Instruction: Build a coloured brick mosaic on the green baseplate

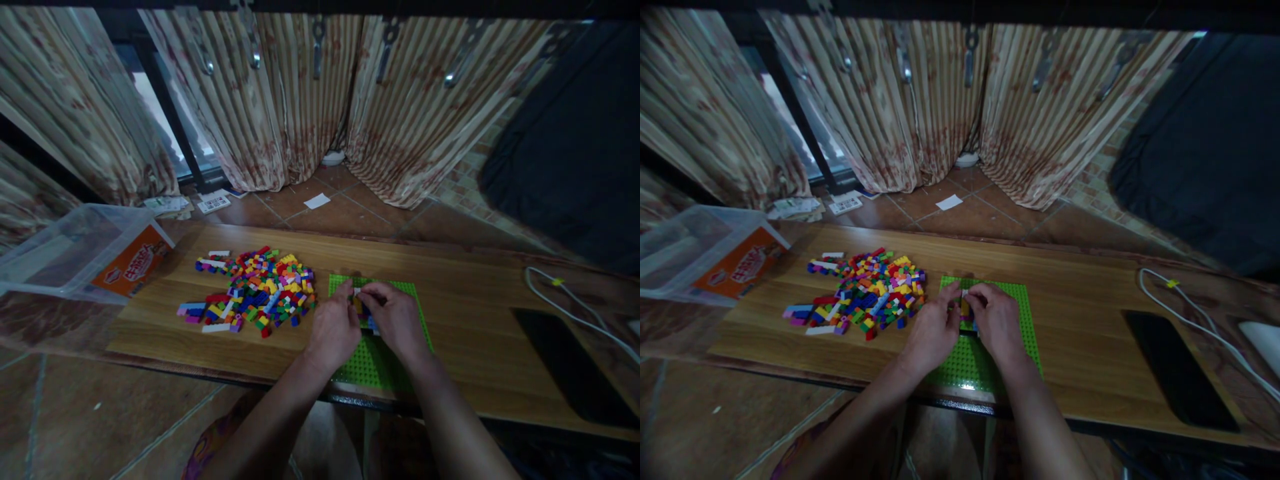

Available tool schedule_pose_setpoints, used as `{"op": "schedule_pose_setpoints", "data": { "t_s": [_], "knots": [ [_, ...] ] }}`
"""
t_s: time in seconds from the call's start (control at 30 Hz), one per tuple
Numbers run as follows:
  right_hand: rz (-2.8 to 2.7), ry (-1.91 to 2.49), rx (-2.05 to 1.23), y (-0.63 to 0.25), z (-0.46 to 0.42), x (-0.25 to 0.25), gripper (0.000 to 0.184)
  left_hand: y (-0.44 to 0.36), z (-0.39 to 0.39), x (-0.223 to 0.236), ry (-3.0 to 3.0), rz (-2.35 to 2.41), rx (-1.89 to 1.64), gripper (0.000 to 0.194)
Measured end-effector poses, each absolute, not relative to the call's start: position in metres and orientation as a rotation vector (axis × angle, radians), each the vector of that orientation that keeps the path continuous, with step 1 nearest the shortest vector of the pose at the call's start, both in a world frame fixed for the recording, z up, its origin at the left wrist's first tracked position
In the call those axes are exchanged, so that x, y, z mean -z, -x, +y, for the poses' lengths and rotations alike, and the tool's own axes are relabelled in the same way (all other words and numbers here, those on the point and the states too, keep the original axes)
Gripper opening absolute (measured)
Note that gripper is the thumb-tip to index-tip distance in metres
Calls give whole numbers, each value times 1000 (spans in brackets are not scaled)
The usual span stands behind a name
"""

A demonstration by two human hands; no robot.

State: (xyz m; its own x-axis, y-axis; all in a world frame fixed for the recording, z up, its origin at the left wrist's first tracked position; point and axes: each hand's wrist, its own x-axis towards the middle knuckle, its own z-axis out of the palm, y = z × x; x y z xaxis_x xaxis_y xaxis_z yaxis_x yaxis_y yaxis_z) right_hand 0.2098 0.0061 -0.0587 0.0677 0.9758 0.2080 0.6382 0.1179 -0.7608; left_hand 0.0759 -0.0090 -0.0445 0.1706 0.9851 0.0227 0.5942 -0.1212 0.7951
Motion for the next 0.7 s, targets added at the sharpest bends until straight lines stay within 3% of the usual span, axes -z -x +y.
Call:
{"op": "schedule_pose_setpoints", "data": {
  "t_s": [0.37, 0.7],
  "knots": [
    [-1535, 1562, -700, -216, 7, 60, 22, -75, -11, 42, -1784, 1497, -773, 49],
    [-1540, 1577, -448, -223, 5, 56, 28, -77, -12, 44, -1761, 1507, -802, 48]
  ]
}}
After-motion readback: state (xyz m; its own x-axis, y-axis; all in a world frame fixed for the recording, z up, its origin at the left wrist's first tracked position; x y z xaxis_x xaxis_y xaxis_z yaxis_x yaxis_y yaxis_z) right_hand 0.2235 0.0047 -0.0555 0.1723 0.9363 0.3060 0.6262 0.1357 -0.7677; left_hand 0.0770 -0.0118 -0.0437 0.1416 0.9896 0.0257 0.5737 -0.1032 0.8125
